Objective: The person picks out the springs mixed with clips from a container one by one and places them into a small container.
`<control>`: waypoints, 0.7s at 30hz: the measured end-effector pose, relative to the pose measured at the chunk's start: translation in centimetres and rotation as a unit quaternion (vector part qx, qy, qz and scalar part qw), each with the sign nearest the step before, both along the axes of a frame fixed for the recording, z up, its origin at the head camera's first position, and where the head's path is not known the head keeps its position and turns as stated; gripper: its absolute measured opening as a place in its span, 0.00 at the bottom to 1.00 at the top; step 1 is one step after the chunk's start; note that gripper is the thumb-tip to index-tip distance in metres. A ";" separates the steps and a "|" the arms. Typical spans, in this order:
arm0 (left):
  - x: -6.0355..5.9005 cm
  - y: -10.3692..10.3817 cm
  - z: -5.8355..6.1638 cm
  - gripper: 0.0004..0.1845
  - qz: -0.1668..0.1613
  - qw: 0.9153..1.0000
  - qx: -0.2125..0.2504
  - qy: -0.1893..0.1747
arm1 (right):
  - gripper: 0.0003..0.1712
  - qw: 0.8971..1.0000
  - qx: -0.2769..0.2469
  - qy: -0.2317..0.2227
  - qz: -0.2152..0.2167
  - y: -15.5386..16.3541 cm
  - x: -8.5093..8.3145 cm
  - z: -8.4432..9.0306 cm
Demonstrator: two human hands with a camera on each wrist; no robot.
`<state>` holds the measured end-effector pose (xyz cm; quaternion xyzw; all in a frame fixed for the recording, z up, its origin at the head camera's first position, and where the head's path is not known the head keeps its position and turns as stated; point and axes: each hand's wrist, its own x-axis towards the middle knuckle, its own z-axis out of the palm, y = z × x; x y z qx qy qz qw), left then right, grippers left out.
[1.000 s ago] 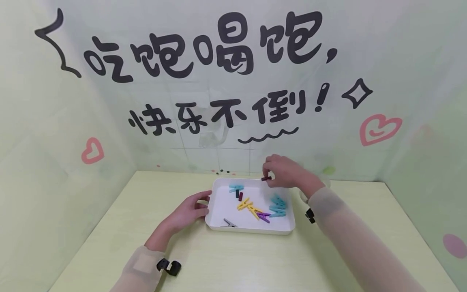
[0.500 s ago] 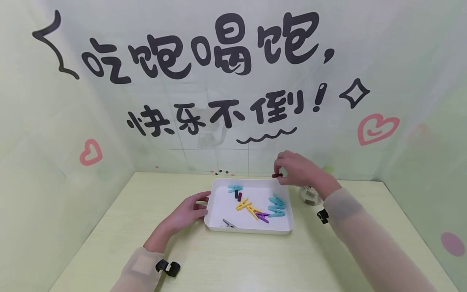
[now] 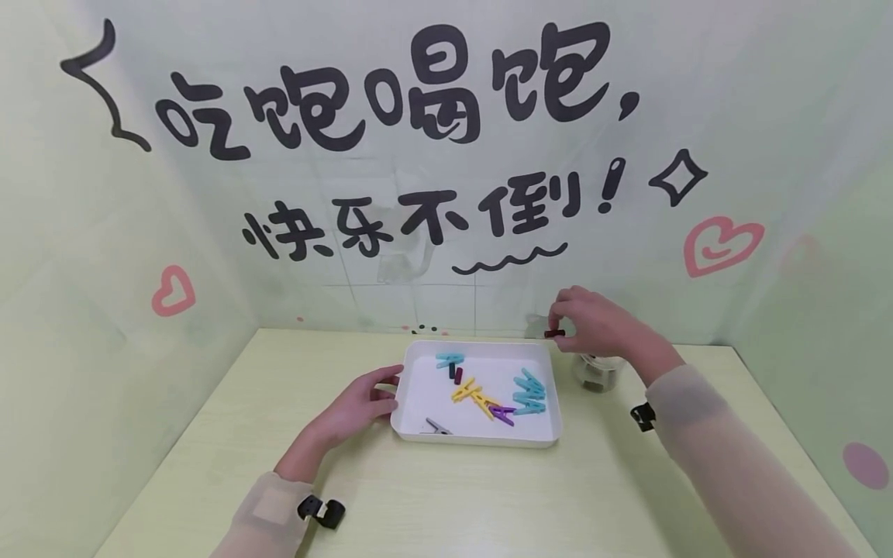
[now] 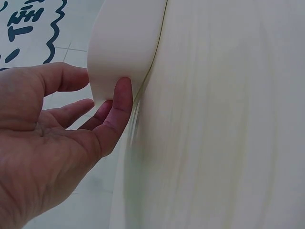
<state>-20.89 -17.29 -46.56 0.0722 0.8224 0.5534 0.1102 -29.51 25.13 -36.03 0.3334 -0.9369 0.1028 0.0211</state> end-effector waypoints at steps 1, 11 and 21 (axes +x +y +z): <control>0.0 0.0 0.0 0.32 0.000 1.000 -0.001 0.000 | 0.08 1.000 -0.001 0.000 -0.002 0.2 0.0 0.0; 0.0 -0.1 -0.1 0.33 -0.003 1.000 0.004 0.001 | 0.07 0.999 -0.012 -0.013 -0.028 2.6 0.2 -0.1; -0.1 -0.1 -0.2 0.33 -0.006 1.000 0.009 -0.001 | 0.06 0.998 -0.007 -0.026 -0.049 5.0 0.5 -0.5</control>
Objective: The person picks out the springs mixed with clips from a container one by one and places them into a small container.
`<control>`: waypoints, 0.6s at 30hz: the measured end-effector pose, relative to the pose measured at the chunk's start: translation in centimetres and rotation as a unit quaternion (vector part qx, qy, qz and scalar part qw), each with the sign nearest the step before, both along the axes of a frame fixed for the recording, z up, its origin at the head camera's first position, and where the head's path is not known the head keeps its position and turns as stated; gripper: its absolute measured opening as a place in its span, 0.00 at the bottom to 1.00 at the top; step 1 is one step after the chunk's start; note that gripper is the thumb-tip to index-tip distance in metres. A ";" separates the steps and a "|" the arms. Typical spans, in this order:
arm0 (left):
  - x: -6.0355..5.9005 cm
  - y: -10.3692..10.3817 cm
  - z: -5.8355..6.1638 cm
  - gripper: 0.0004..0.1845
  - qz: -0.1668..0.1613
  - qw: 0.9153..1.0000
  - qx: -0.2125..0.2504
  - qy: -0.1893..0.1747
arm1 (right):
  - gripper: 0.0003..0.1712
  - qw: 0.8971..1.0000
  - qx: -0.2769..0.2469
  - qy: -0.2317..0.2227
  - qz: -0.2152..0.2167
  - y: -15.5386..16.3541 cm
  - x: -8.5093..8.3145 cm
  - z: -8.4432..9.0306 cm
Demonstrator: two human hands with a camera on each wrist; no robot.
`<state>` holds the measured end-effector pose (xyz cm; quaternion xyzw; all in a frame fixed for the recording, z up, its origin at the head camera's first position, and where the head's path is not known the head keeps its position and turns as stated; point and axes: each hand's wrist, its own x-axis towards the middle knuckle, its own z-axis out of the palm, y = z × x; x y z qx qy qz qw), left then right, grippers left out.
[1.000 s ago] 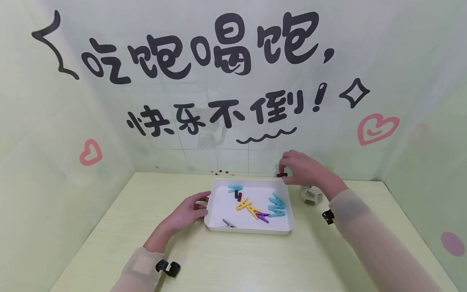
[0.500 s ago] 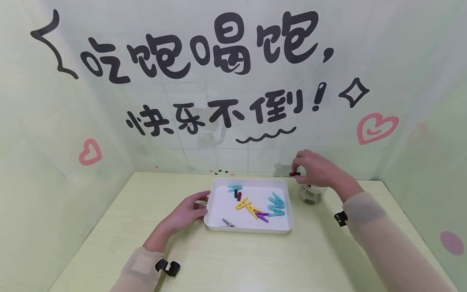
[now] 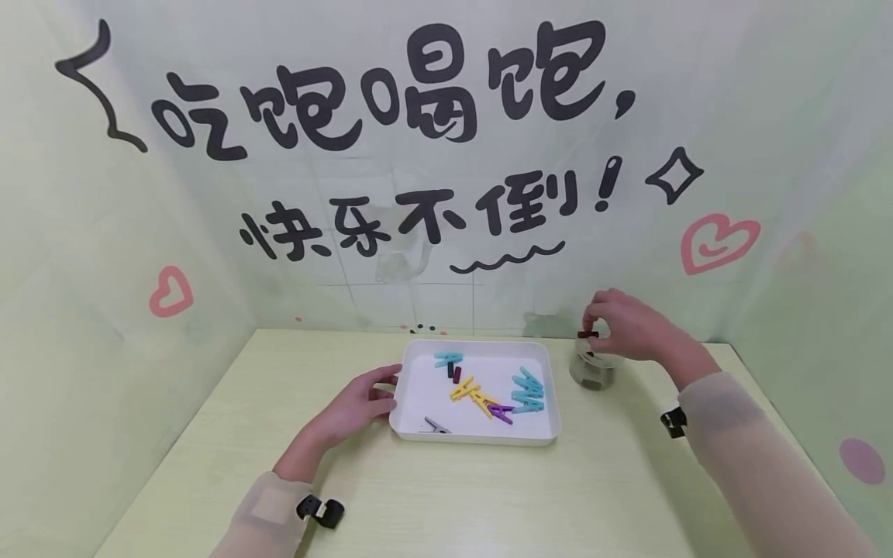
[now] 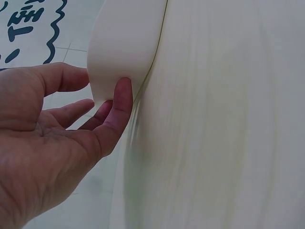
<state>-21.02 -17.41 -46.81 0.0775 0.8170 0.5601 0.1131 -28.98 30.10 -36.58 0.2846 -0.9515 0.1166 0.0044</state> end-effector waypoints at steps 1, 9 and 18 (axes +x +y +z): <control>0.0 0.0 0.0 0.33 0.000 1.000 0.000 0.000 | 0.06 1.000 0.002 0.000 -0.003 0.2 0.0 -0.1; 0.2 0.0 0.2 0.33 -0.002 1.000 -0.001 0.000 | 0.06 1.000 0.006 0.000 -0.011 1.4 0.0 -0.6; 0.1 0.0 0.1 0.33 -0.004 1.000 -0.001 0.000 | 0.06 1.000 -0.010 0.005 -0.012 2.7 -0.1 -1.6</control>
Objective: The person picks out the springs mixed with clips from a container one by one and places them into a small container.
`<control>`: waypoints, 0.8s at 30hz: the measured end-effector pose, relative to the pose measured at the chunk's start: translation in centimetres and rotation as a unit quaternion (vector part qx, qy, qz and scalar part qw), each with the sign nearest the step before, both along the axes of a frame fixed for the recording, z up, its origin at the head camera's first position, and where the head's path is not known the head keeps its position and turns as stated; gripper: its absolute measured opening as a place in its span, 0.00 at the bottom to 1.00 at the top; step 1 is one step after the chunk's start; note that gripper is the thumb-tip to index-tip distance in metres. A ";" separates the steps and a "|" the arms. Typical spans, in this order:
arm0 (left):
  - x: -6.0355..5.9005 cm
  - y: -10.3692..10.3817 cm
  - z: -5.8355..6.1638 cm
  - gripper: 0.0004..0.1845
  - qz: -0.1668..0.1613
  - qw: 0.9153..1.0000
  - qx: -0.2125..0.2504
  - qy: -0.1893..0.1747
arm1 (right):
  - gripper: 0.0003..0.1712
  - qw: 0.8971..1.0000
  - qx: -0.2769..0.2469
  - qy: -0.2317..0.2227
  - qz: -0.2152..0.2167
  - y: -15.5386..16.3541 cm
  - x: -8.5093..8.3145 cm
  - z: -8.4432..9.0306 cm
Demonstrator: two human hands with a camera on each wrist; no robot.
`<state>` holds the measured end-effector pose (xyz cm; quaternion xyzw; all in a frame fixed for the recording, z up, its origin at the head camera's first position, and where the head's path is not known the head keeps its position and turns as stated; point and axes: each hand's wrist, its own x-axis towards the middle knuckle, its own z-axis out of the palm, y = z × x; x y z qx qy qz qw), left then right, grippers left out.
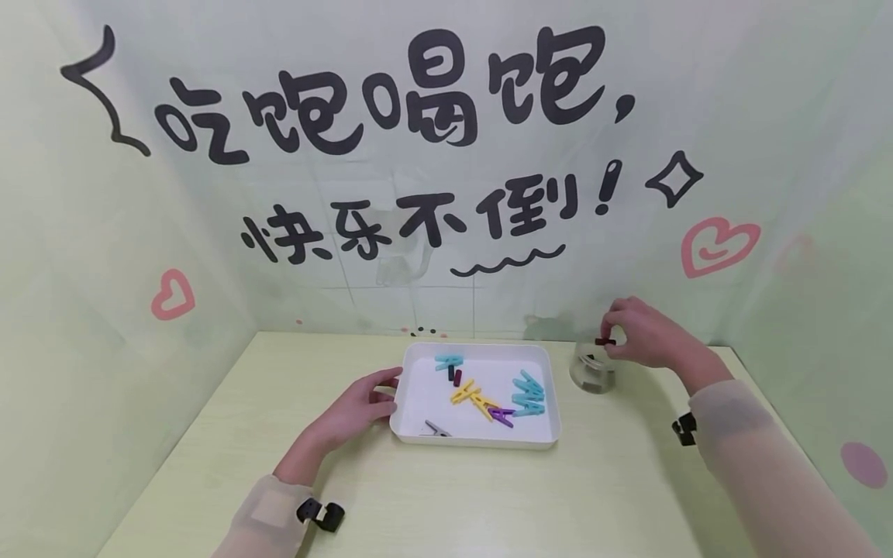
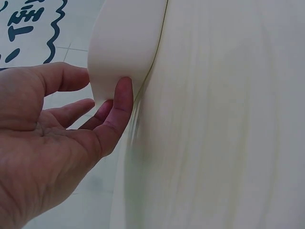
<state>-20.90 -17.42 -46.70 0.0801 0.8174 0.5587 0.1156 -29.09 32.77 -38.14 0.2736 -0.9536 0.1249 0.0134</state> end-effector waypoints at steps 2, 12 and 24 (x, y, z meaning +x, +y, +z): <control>0.0 0.0 0.0 0.33 -0.002 1.000 0.000 0.001 | 0.09 1.000 -0.004 0.001 -0.007 0.2 0.0 -0.2; 0.0 -0.1 0.0 0.33 -0.005 1.000 0.002 0.003 | 0.43 0.998 -0.017 -0.034 -0.055 -0.5 0.4 -0.2; 0.0 -0.1 0.1 0.33 -0.005 1.000 -0.001 0.003 | 0.37 1.000 -0.014 0.012 0.006 -3.7 0.0 0.9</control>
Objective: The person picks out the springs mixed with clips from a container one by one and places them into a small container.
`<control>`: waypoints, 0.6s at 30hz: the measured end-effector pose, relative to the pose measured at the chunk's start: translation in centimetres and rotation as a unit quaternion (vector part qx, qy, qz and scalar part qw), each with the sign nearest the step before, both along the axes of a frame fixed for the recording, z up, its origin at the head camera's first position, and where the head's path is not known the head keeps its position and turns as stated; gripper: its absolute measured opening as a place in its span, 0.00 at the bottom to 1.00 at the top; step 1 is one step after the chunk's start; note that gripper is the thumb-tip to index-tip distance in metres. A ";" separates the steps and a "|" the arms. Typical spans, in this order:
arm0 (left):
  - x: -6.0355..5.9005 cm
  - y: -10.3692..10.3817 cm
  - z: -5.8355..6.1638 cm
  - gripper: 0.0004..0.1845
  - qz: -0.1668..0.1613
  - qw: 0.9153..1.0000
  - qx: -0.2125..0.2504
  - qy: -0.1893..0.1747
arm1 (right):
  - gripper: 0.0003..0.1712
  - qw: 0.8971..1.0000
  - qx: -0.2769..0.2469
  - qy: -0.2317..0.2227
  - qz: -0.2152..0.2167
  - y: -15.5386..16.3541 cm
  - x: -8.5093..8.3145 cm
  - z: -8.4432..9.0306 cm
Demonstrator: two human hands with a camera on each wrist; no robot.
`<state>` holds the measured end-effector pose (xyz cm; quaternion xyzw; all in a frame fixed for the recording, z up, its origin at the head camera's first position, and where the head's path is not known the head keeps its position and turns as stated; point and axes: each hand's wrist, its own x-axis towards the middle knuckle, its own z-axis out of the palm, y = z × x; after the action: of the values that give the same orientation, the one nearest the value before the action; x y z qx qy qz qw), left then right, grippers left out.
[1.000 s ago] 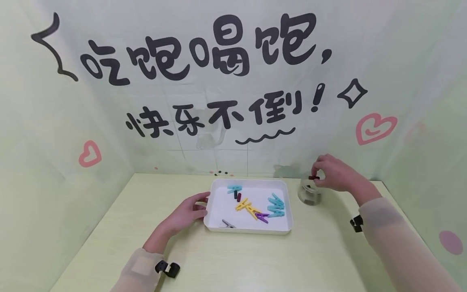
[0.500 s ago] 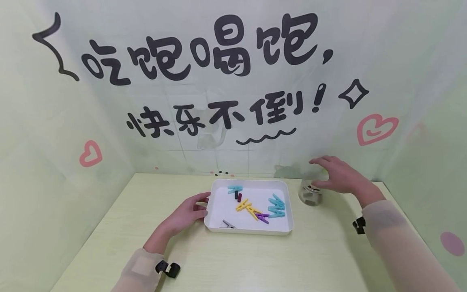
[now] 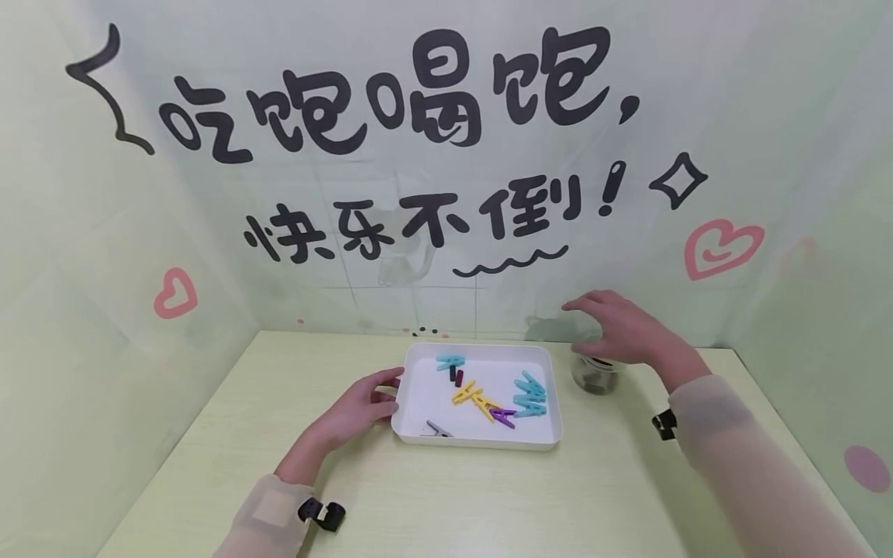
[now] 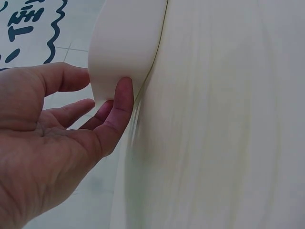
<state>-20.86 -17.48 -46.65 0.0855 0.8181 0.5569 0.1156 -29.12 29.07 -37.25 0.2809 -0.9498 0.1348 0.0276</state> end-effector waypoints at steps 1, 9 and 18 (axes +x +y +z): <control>0.0 0.0 0.0 0.33 0.000 1.000 0.000 0.000 | 0.37 1.000 0.001 0.001 0.005 -0.3 -0.1 0.1; 0.1 0.0 0.1 0.32 -0.002 1.000 0.005 0.000 | 0.35 0.999 0.008 0.013 0.030 -2.7 -0.5 0.6; 0.2 0.0 0.3 0.32 -0.007 1.000 0.001 0.003 | 0.30 0.997 0.013 0.028 0.074 -5.8 -0.5 1.2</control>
<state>-20.70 -17.49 -46.35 0.0930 0.8174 0.5564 0.1168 -29.60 23.23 -36.09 0.3547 -0.9269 0.1158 0.0409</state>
